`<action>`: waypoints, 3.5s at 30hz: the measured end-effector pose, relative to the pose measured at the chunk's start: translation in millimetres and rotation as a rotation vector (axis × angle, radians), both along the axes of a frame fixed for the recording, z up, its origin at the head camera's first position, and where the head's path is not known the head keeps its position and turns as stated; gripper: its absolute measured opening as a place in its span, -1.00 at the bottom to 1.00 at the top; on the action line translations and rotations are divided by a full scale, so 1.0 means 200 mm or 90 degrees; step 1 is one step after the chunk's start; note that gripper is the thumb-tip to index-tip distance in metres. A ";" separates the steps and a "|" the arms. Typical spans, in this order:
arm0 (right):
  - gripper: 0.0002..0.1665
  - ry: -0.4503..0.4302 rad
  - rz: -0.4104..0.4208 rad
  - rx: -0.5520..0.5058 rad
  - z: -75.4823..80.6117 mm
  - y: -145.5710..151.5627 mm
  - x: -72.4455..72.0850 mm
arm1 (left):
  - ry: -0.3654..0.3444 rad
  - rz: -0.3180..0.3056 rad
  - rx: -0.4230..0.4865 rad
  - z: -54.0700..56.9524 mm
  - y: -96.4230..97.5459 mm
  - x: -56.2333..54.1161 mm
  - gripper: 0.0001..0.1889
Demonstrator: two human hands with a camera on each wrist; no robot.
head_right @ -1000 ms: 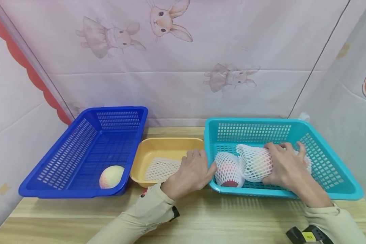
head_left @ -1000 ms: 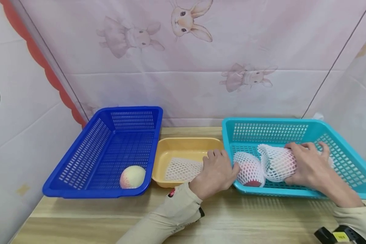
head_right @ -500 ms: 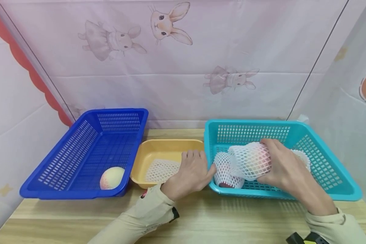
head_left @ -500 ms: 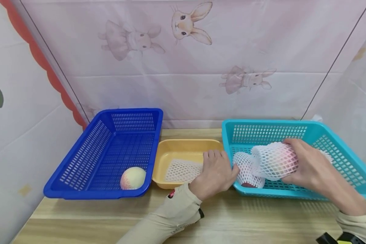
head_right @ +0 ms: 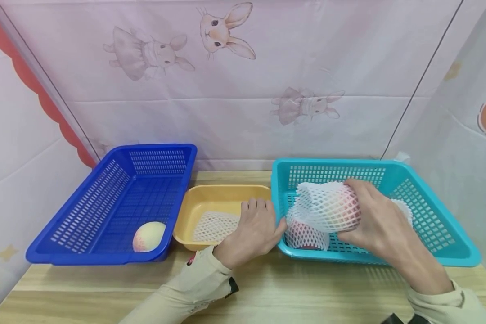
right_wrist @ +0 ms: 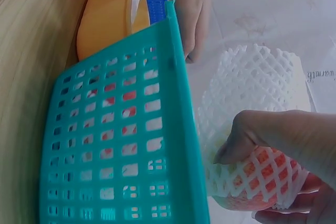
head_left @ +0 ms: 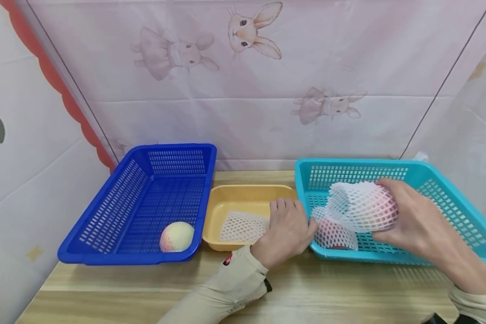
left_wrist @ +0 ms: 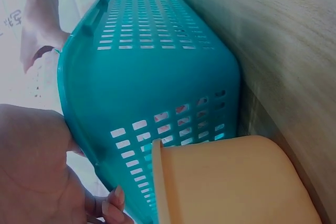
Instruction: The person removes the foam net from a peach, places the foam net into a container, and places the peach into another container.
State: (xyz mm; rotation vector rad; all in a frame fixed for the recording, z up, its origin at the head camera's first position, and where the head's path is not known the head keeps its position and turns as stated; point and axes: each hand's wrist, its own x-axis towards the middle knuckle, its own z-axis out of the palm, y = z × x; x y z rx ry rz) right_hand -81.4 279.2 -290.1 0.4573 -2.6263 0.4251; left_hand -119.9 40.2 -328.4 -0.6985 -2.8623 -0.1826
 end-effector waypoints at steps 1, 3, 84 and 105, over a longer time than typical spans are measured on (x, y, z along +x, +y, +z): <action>0.25 0.003 0.002 0.000 0.00 -0.01 0.00 | 0.007 -0.003 0.001 0.00 0.00 0.00 -0.60; 0.25 0.004 0.004 -0.002 0.01 -0.02 0.01 | 0.024 -0.011 -0.003 0.00 -0.01 0.01 -0.60; 0.13 -0.016 0.181 0.087 -0.43 -0.81 0.36 | -0.499 -0.177 0.465 -0.23 -0.78 0.35 -0.76; -0.46 -0.177 0.307 -0.087 -0.35 -0.60 0.29 | -0.492 -0.262 0.446 -0.26 -0.78 0.33 -0.61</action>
